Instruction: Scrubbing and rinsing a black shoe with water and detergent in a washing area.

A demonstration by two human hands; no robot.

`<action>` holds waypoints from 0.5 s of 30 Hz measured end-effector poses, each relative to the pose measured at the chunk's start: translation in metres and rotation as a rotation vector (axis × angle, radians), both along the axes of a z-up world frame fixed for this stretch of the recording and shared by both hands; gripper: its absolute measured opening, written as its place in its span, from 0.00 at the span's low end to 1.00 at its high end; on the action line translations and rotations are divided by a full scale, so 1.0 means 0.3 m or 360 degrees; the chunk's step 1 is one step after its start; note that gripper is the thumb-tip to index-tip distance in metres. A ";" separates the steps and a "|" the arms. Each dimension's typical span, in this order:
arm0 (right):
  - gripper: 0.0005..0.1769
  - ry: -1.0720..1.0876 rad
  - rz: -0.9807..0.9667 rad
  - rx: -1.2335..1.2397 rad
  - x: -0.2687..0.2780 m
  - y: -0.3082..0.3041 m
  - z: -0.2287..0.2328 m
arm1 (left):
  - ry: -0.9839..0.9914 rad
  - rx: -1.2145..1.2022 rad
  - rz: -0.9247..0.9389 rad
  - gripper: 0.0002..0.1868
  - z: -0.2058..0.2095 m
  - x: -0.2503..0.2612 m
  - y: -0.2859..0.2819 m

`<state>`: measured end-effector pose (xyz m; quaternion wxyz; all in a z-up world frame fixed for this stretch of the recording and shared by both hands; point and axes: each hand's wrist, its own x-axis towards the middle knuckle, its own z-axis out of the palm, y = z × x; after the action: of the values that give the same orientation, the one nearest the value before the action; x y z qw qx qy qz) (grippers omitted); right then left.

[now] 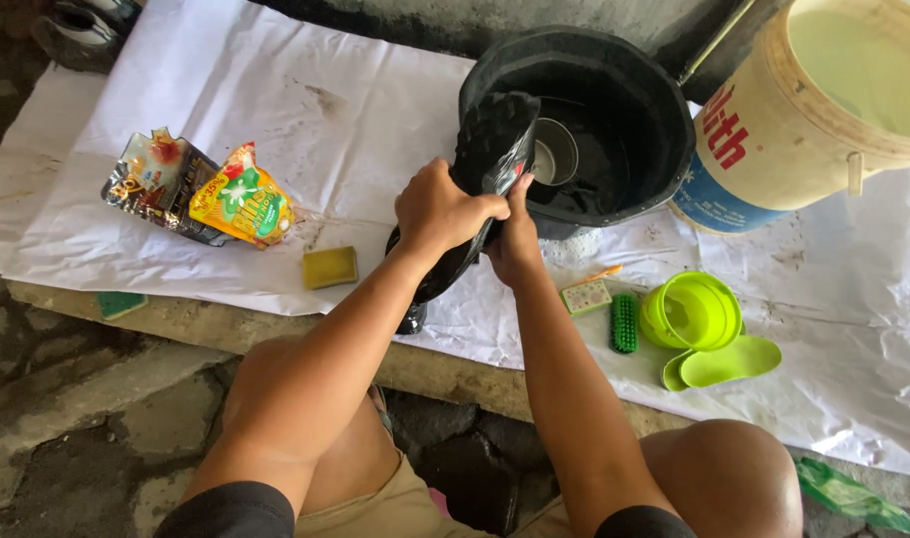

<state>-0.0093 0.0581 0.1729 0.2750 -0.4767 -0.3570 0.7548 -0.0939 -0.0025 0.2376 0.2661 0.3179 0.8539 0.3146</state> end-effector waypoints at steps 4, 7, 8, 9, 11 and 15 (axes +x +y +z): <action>0.64 -0.0145 -0.0177 -0.0075 0.012 -0.035 0.091 | -0.0001 0.0099 0.0018 0.47 -0.003 0.049 0.016; 0.57 -0.0511 -0.0078 0.0378 0.027 -0.069 0.104 | -0.0027 0.0162 0.0036 0.47 -0.018 0.077 0.032; 0.50 -0.0573 -0.0048 0.0755 0.038 -0.072 0.067 | -0.0061 0.0200 0.0043 0.47 -0.026 0.086 0.038; 0.50 -0.0579 -0.0041 0.0755 0.043 -0.061 0.028 | -0.0067 0.0199 0.0048 0.47 0.003 0.095 0.017; 0.43 -0.0659 0.0015 0.0831 0.054 -0.037 -0.051 | -0.0178 0.0207 -0.0017 0.45 0.061 0.113 -0.020; 0.34 -0.0782 0.0095 0.0937 0.079 0.040 -0.203 | -0.0152 0.0190 -0.0006 0.45 0.008 0.114 0.006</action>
<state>0.0145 0.0701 0.1118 0.2844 -0.5333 -0.6274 0.4910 -0.0597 -0.0007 0.2401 0.2878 0.3196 0.8192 0.3793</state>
